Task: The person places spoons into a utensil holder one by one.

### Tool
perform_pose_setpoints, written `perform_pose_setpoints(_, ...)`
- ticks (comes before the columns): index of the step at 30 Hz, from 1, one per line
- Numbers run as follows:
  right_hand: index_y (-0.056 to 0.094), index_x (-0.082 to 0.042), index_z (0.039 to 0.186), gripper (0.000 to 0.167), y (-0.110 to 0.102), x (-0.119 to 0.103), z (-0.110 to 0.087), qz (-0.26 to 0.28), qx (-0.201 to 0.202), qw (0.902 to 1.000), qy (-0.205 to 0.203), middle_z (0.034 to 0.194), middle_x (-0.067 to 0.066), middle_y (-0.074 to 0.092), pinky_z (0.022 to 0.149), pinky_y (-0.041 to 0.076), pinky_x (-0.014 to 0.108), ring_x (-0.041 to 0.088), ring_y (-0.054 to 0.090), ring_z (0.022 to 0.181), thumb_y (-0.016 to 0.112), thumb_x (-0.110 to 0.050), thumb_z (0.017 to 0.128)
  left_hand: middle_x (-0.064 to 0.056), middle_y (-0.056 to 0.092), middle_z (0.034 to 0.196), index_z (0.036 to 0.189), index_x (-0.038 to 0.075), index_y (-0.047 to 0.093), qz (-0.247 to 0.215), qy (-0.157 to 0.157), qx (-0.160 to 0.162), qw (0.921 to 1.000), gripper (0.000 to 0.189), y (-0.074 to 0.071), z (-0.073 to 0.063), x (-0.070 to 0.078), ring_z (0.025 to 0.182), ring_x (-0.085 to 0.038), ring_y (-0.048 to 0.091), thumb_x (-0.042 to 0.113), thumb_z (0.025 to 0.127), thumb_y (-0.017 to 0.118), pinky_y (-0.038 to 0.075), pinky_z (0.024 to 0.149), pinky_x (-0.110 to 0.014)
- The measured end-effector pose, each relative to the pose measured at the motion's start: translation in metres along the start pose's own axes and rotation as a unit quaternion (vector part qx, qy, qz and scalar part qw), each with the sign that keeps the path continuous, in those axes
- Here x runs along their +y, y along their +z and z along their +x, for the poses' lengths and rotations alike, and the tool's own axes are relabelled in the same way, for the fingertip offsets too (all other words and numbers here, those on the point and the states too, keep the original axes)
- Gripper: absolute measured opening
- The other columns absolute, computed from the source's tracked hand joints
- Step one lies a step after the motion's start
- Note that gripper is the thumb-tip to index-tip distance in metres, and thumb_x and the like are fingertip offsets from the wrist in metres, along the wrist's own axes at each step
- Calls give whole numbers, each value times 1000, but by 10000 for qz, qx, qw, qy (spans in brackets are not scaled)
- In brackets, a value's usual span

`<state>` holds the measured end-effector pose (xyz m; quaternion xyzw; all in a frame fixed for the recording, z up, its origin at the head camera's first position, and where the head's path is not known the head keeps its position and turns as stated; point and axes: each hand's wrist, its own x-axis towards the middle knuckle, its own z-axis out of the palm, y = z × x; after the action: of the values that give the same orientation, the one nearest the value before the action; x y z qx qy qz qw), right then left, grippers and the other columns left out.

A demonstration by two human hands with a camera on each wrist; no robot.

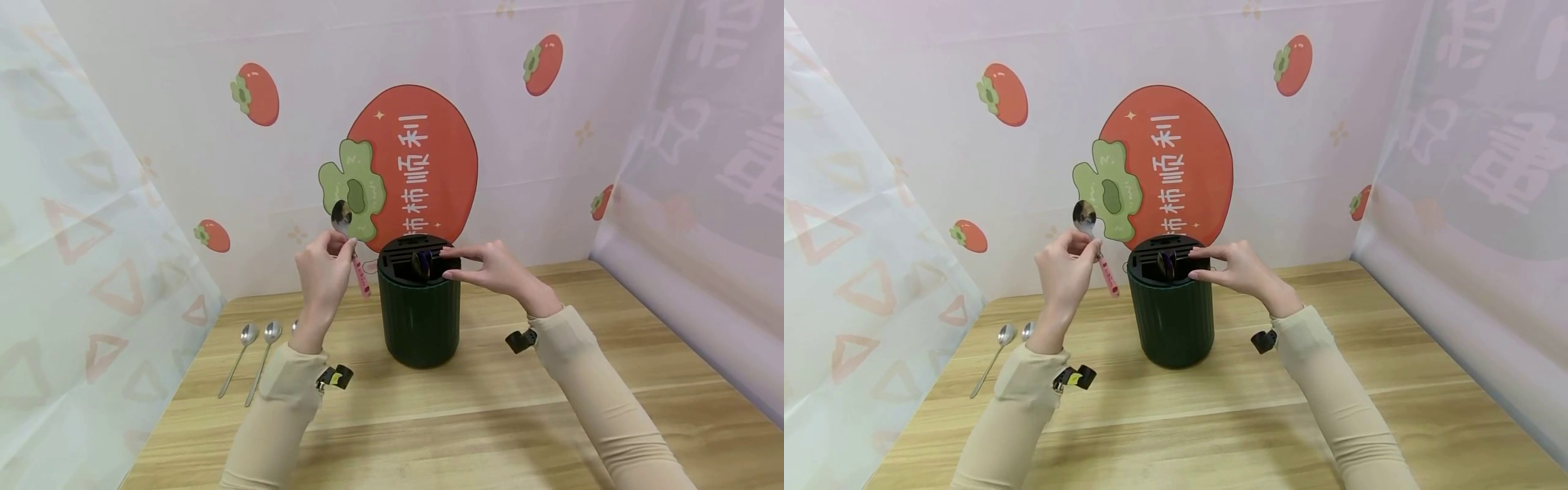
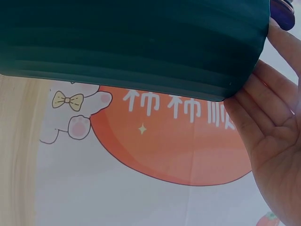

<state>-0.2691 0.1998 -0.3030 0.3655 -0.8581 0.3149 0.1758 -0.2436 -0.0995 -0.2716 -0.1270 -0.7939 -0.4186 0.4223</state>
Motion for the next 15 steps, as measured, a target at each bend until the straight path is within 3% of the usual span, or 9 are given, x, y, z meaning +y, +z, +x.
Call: perform_pose_setpoints(15, 68, -16, 119, 40, 0, -1, -1, 78, 33, 10000, 23, 123, 3, 65, 96, 48, 43, 20, 63, 111, 72, -34, 84, -10, 70, 71, 81, 0, 67, -388, 348, 212, 9984, 14, 0, 7, 9, 61, -17, 67, 13, 84, 71, 54, 57, -31)
